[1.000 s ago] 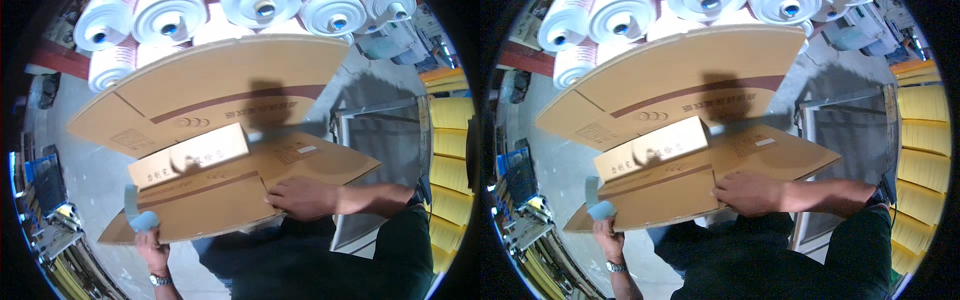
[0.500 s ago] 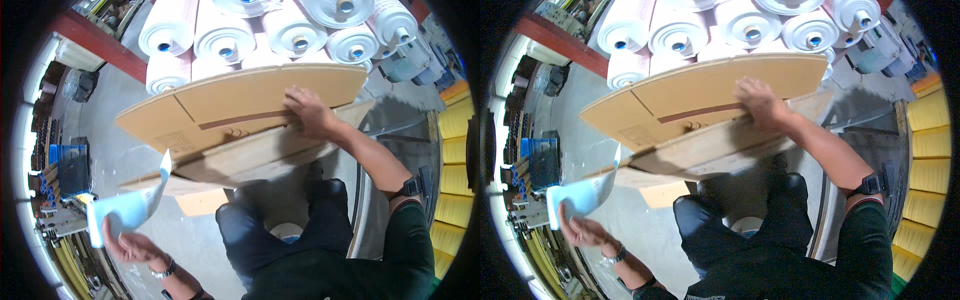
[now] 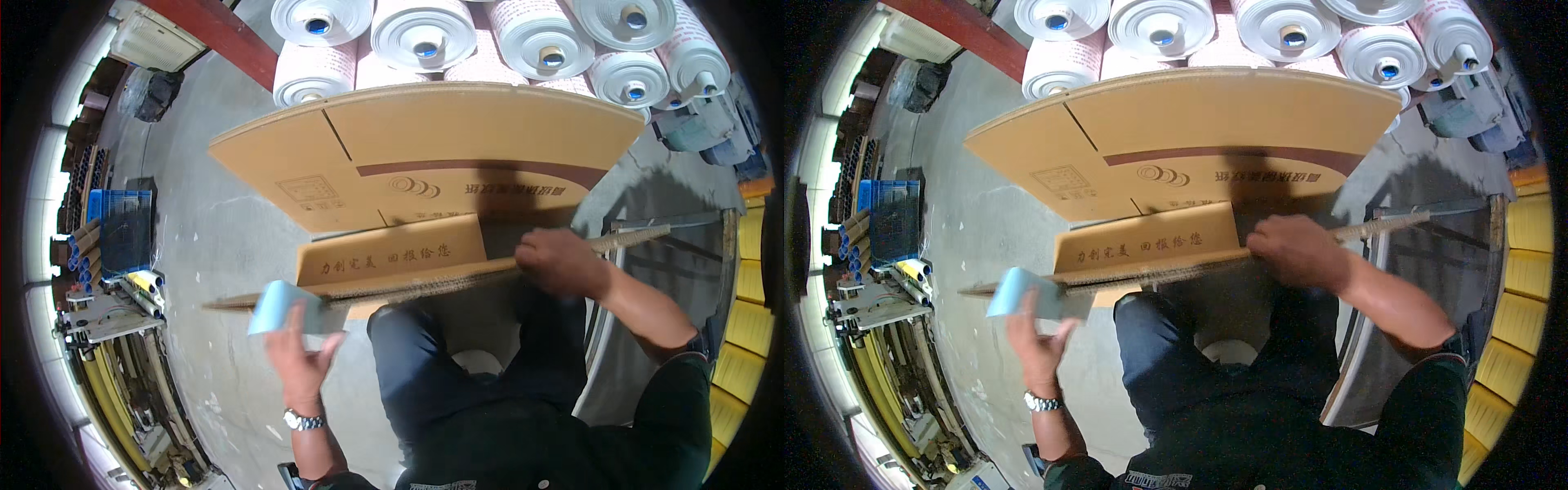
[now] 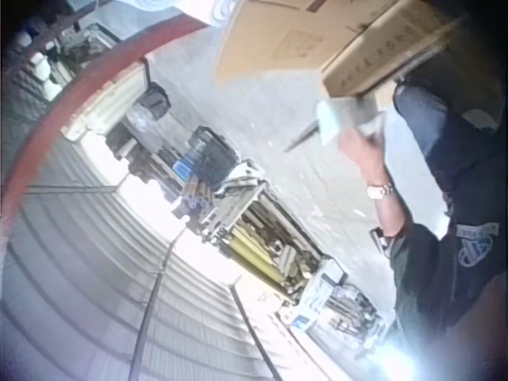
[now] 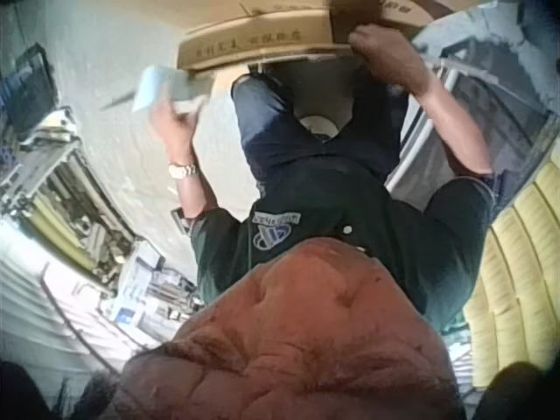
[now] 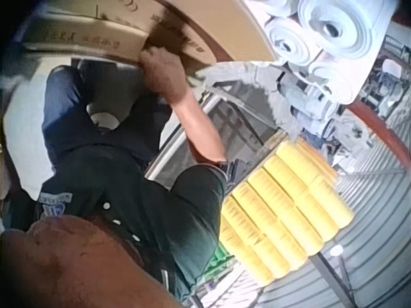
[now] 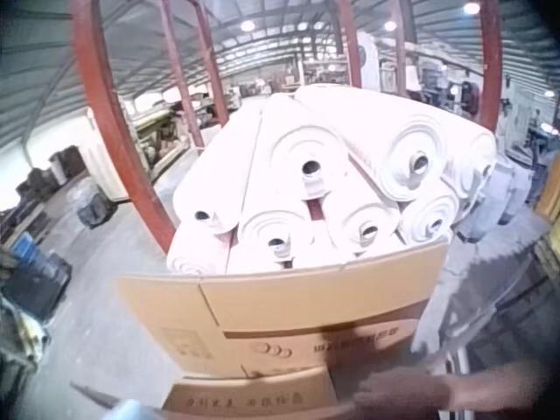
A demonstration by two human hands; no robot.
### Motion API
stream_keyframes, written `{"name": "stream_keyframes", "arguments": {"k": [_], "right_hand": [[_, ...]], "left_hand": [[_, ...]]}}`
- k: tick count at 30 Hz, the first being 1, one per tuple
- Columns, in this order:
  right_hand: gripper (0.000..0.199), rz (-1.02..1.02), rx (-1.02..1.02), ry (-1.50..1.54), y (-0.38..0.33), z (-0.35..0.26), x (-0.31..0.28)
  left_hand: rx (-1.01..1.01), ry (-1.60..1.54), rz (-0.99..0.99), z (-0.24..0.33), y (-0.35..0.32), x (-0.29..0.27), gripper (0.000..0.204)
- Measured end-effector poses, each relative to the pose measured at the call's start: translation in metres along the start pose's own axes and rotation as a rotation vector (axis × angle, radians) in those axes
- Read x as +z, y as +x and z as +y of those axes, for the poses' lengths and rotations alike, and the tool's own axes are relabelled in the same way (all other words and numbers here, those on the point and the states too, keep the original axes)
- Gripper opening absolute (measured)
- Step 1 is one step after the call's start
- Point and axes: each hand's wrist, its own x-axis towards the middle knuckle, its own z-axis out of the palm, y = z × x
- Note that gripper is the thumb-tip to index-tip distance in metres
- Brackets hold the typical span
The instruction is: Folding a cardboard shipping box and applying adhesive labels to it in a manufacturing facility.
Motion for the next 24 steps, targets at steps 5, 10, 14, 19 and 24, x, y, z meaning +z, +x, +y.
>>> {"name": "stream_keyframes", "arguments": {"k": [5, 10, 14, 19, 24], "right_hand": [[0.012, -0.117, 0.045, -0.009, -0.038, -0.038, 0.015], [0.016, -0.159, 0.071, 0.028, -0.047, -0.049, 0.013], [0.033, -0.404, 0.074, 0.176, -0.042, -0.051, -0.016], [0.044, -0.444, 0.364, 0.309, 0.005, -0.007, -0.023], [0.052, -0.635, 0.345, 0.425, 0.063, 0.025, 0.008]], "left_hand": [[0.21, -0.032, -0.238, 0.006, 0.002, 0.026, 0.043], [0.308, 0.017, -0.219, 0.007, -0.003, 0.029, 0.014], [0.342, -0.005, -0.151, 0.011, -0.012, 0.018, 0.013], [0.403, -0.048, -0.127, 0.02, 0.008, 0.015, 0.012], [0.469, -0.058, -0.16, 0.025, 0.032, 0.013, 0.011]]}}
